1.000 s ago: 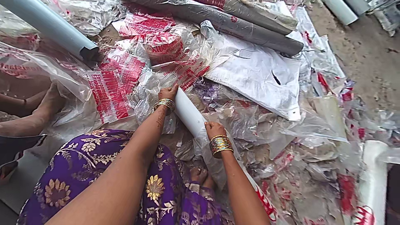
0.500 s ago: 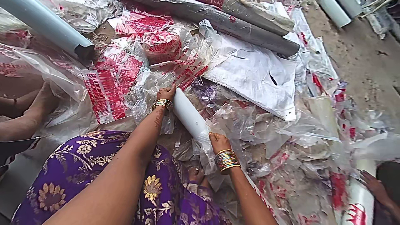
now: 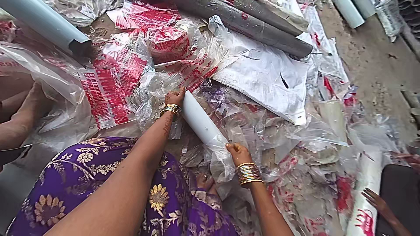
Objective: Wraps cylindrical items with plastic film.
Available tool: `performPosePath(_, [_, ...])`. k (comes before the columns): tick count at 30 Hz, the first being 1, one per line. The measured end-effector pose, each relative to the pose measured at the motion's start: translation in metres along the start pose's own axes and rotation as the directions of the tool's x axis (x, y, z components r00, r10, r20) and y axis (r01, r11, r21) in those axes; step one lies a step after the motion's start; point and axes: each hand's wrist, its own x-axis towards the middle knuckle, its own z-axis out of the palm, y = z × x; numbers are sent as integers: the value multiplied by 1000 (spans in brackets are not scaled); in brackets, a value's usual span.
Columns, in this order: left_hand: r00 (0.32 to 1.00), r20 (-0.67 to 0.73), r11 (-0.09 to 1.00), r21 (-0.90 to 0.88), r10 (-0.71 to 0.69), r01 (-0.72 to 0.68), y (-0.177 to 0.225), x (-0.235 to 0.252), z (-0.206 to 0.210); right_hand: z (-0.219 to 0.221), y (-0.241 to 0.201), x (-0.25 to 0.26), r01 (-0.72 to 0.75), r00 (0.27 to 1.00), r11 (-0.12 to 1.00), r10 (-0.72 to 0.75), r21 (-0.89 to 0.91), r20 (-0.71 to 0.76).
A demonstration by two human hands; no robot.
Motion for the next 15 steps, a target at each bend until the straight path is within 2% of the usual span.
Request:
performPosePath(2, [1000,-12,1000,27,13,-12,2,-1,0,-16,-4,-2,19,989,992,-37,-124,-141])
performPosePath(3, [999,-23,999,39,22,-22,0,-1,1,-19,-8,-5,74,959,979,-122,-192,-255])
performPosePath(5, [999,-29,998,46,32,-31,-1,0,4,-15,-16,-8,269,817,915,-383,-302,-431])
performPosePath(6, [999,-31,998,45,37,-35,-2,1,4,-9,-22,-7,372,754,871,-486,-322,-443])
performPosePath(7, [999,-29,998,43,38,-37,-2,1,4,0,-30,-5,449,737,838,-544,-311,-401])
performPosePath(9, [999,-29,999,34,38,-37,-1,0,4,21,-50,-1,492,786,818,-564,-296,-252])
performPosePath(11, [999,-28,999,32,32,-31,-1,-1,4,39,-66,4,447,838,816,-525,-367,-148])
performPosePath(15, [998,-50,999,22,32,-31,-3,-1,5,56,-80,10,324,911,829,-403,-455,-86])
